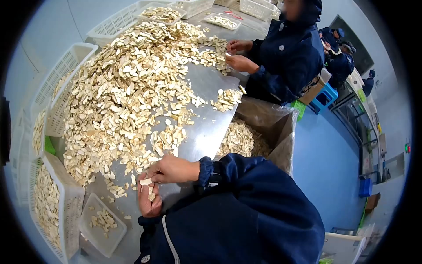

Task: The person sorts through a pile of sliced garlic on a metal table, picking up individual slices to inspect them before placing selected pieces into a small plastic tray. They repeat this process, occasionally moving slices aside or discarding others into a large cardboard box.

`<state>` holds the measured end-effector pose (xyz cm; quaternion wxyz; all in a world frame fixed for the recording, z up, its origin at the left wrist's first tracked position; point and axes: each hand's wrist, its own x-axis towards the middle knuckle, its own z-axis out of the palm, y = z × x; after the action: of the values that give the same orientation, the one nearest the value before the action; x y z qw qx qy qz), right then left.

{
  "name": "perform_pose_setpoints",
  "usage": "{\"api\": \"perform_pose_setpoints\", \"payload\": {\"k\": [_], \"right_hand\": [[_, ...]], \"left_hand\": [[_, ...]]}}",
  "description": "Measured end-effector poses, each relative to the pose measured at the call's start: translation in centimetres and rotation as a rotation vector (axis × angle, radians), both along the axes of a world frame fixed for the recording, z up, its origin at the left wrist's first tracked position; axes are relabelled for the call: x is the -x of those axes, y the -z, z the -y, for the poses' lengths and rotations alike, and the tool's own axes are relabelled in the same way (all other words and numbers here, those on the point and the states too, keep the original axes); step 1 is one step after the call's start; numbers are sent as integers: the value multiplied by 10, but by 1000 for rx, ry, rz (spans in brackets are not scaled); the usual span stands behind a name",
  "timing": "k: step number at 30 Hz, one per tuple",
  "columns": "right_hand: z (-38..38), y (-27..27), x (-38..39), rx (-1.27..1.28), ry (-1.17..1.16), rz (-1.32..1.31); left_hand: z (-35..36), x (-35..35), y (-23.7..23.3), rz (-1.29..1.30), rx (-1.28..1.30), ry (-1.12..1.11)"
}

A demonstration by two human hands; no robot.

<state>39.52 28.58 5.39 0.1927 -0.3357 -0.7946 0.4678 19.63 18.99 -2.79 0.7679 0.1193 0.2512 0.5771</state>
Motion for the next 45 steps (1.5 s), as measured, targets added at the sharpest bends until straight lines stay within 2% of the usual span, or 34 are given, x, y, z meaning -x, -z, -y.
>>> {"api": "perform_pose_setpoints", "payload": {"k": [4,6,8,11,15,18,21,24,26,27,31,32,35,38,39,40,42,45], "right_hand": [[10,4,0,-62,49,51],[13,11,-1,-104,46,78],[20,20,3,-222,119,70],[30,13,3,-294,115,110],[35,13,6,-365,125,124],[33,10,-1,-314,90,162],[25,20,-25,-257,-31,244],[7,32,-50,-301,169,271],[-8,25,-58,-479,292,342],[-10,16,-54,-462,336,380],[-9,24,-22,-514,251,218],[-6,21,-9,-558,179,223],[-8,25,19,-696,149,175],[-21,41,12,-599,145,233],[-23,40,7,-567,175,175],[-23,37,0,-484,240,244],[-29,31,-16,-483,280,272],[-39,23,-26,-865,321,368]], "left_hand": [[4,3,5,-182,36,-7],[6,6,16,-463,-18,-5],[5,5,14,-281,62,-46],[4,9,9,-26,-43,55],[5,-5,-3,-232,-65,-58],[4,-1,1,-168,-81,-72],[-2,2,17,27,-160,-118],[-3,1,16,138,-141,-132],[-2,0,-1,82,-46,-140],[-2,0,-6,53,1,-141],[-2,3,-2,50,6,-85],[-2,4,6,72,-11,-73],[-3,6,18,110,-44,-58],[-2,7,16,131,-59,-61],[-2,7,16,140,-61,-62],[-1,8,15,135,-64,-67],[-1,6,13,128,-70,-65],[-2,5,13,111,-76,-53]]}}
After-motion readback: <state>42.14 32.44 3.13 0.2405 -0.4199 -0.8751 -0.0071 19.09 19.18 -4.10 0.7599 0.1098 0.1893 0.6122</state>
